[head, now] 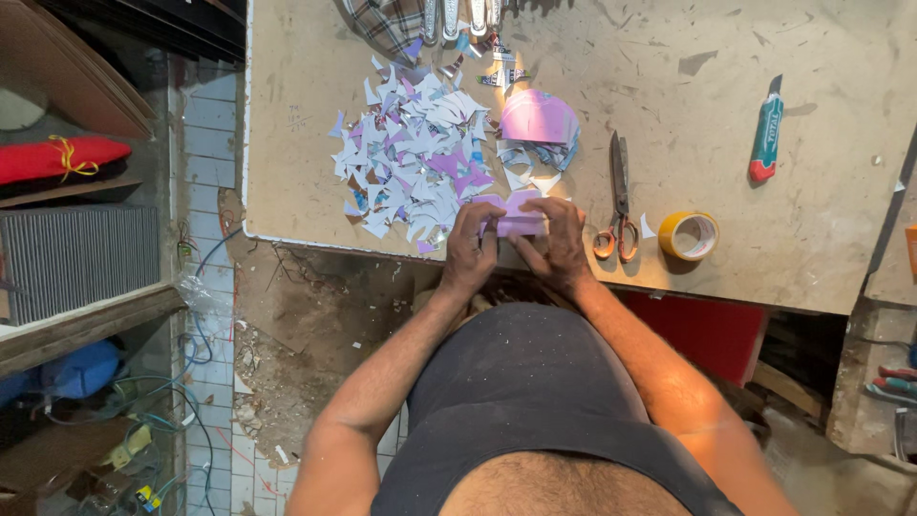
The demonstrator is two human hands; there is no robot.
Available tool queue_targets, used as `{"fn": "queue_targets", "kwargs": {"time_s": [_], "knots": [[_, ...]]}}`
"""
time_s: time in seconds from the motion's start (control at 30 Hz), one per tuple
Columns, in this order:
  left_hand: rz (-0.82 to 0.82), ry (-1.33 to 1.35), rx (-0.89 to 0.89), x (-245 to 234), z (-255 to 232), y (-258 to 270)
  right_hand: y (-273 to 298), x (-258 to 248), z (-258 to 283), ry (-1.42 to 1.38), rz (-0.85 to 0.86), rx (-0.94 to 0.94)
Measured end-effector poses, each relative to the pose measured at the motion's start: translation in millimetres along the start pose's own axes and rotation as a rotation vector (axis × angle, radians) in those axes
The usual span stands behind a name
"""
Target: The person repeatedly folds and cuts purple paper sheets into smaller pieces using scissors. The cut pieces accumulate on the table. The person occasionally pauses to adjust the paper or reposition the scissors.
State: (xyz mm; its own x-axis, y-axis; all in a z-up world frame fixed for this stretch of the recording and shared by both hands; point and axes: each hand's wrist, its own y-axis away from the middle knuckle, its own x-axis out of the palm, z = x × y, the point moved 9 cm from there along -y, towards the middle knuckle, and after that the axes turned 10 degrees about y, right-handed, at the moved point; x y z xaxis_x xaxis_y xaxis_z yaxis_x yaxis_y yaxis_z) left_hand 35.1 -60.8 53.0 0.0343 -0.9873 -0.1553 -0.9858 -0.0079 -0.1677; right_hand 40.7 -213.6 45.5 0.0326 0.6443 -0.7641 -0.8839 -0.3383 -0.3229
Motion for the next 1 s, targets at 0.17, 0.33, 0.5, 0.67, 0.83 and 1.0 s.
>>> {"fn": "queue_targets", "kwargs": {"time_s": [0.17,0.33,0.5,0.67,0.83,1.0], "knots": [[-0.009,-0.035,-0.054,-7,-5,3,-8,-21,4,0.151,0.097,-0.024],[0.008,-0.035,-0.147,-3,2,-2,-16,-10,-2,0.205,0.207,-0.040],[0.040,-0.058,-0.178,4,11,-1,-18,-4,-2,0.269,0.256,-0.097],[0.014,-0.061,-0.207,3,18,-1,-25,-10,2,0.286,0.258,-0.083],[0.016,-0.049,-0.298,4,34,1,-30,-13,3,0.273,0.288,-0.086],[0.015,-0.062,-0.282,7,43,3,-22,-17,7,0.263,0.214,-0.122]]}}
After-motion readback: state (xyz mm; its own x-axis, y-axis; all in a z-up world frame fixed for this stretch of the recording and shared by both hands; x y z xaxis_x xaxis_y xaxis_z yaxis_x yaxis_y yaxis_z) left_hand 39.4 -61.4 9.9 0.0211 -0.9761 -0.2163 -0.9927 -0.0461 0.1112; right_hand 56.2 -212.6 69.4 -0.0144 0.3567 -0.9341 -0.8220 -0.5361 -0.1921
